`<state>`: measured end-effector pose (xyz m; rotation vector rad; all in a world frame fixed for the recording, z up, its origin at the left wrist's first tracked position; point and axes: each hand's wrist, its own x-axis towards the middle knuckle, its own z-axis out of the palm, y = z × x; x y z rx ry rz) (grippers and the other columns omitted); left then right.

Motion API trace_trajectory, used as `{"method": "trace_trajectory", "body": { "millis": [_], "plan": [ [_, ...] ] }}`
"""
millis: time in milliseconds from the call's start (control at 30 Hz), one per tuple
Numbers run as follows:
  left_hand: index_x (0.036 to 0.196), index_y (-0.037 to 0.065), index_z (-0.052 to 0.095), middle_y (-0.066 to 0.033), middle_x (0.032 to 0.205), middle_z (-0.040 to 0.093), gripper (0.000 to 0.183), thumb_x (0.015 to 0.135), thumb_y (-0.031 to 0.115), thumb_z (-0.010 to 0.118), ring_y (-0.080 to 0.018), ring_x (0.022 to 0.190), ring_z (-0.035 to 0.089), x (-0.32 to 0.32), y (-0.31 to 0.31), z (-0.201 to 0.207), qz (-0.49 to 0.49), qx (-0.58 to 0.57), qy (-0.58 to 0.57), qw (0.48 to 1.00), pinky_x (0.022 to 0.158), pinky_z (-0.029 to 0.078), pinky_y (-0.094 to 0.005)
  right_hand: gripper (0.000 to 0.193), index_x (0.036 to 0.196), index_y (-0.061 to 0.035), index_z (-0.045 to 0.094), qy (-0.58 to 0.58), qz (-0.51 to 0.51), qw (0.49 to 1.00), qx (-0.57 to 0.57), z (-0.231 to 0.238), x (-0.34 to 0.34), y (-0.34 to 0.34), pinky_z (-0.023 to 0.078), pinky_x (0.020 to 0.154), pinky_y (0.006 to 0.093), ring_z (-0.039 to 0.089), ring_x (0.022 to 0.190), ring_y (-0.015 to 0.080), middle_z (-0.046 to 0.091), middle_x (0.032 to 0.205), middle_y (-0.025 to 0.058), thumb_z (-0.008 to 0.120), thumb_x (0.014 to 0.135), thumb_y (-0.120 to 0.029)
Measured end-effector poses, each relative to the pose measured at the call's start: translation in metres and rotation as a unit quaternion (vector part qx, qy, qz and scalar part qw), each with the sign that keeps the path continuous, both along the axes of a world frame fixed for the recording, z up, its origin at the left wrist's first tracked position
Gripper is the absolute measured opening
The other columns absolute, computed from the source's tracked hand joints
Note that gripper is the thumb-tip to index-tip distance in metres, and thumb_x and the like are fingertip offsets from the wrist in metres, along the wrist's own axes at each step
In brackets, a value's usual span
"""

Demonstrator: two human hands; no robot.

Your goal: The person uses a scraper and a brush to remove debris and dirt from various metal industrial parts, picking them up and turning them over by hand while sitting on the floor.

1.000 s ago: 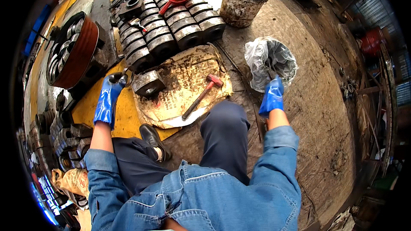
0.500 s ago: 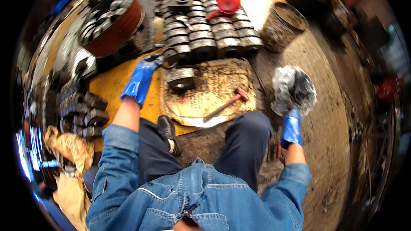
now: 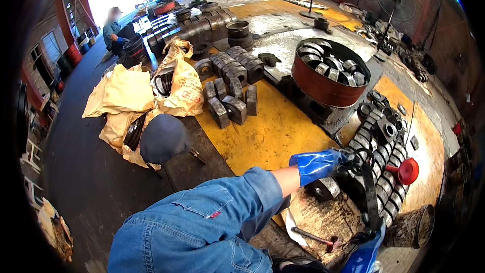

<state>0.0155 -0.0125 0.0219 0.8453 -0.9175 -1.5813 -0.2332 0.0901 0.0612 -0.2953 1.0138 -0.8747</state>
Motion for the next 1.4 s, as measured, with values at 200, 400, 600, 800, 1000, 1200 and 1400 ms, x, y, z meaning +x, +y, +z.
{"method": "trace_trajectory", "body": {
  "millis": [200,400,600,800,1000,1200,1400],
  "plan": [
    [0.102,0.002,0.07,-0.0061,0.089,0.071,0.016,0.095,0.013,0.06,-0.0145,0.081,0.066,-0.003,0.02,0.024,-0.017,-0.277,-0.215,0.936,0.075,0.055,-0.0284,0.027,0.117,-0.0209,0.066,-0.061,-0.038,0.997,0.042,0.008,-0.009,-0.006,0.037,0.043,0.025,0.047,0.049,0.0093,0.055,0.069,0.0008,0.063,0.093,-0.033],
    [0.111,-0.001,0.069,-0.0085,0.098,0.072,0.025,0.089,0.0,0.057,-0.0177,0.089,0.068,0.002,-0.005,-0.054,-0.091,0.052,-0.026,0.994,0.077,0.055,-0.0303,0.028,0.117,-0.0235,0.066,-0.201,-0.06,0.974,0.085,-0.008,-0.019,0.004,0.033,0.039,0.0224,0.042,0.042,0.0084,0.05,0.057,-0.0022,0.064,0.092,-0.037],
    [0.109,0.0,0.068,-0.0173,0.1,0.072,0.033,0.101,0.024,0.047,-0.0289,0.092,0.071,-0.012,-0.02,0.012,-0.184,0.318,0.19,0.911,0.077,0.058,-0.0426,0.019,0.091,-0.0254,0.06,-0.101,-0.103,0.99,-0.009,0.022,-0.029,-0.002,0.036,0.04,0.0294,0.043,0.041,0.0139,0.052,0.058,0.0,0.063,0.092,-0.044],
    [0.119,0.0,0.064,-0.0162,0.115,0.069,0.034,0.093,0.022,0.061,-0.0249,0.101,0.068,-0.041,-0.013,0.029,-0.082,0.187,-0.023,0.979,0.09,0.055,-0.0362,0.032,0.115,-0.017,0.055,-0.16,-0.116,0.98,-0.02,0.034,-0.065,-0.003,0.036,0.047,0.025,0.047,0.054,0.011,0.062,0.087,0.0086,0.056,0.096,-0.042],
    [0.127,0.002,0.059,-0.0082,0.12,0.066,0.043,0.085,0.005,0.068,-0.0138,0.103,0.064,-0.03,-0.033,0.009,-0.064,-0.356,-0.319,0.876,0.084,0.054,-0.0284,0.046,0.13,-0.008,0.057,-0.17,-0.132,0.975,-0.06,0.035,-0.049,0.0,0.046,0.049,0.0259,0.057,0.06,0.0164,0.066,0.088,0.0159,0.055,0.097,-0.04],
    [0.126,0.003,0.06,-0.0046,0.111,0.067,0.049,0.08,0.003,0.076,-0.0111,0.1,0.061,-0.044,-0.032,-0.002,-0.041,-0.299,-0.301,0.905,0.09,0.051,-0.0272,0.041,0.121,-0.0068,0.062,-0.244,-0.125,0.961,0.024,0.023,-0.041,-0.009,0.048,0.046,0.0303,0.058,0.058,0.0202,0.064,0.08,0.0141,0.06,0.094,-0.038],
    [0.12,0.001,0.063,-0.002,0.107,0.069,0.033,0.087,0.002,0.065,-0.01,0.094,0.061,-0.037,-0.037,0.008,-0.116,-0.285,-0.305,0.901,0.084,0.05,-0.0253,0.047,0.127,-0.007,0.054,-0.311,-0.149,0.938,0.021,0.028,-0.035,-0.011,0.049,0.048,0.03,0.062,0.063,0.0226,0.065,0.082,0.0152,0.062,0.094,-0.04]
  ]
}}
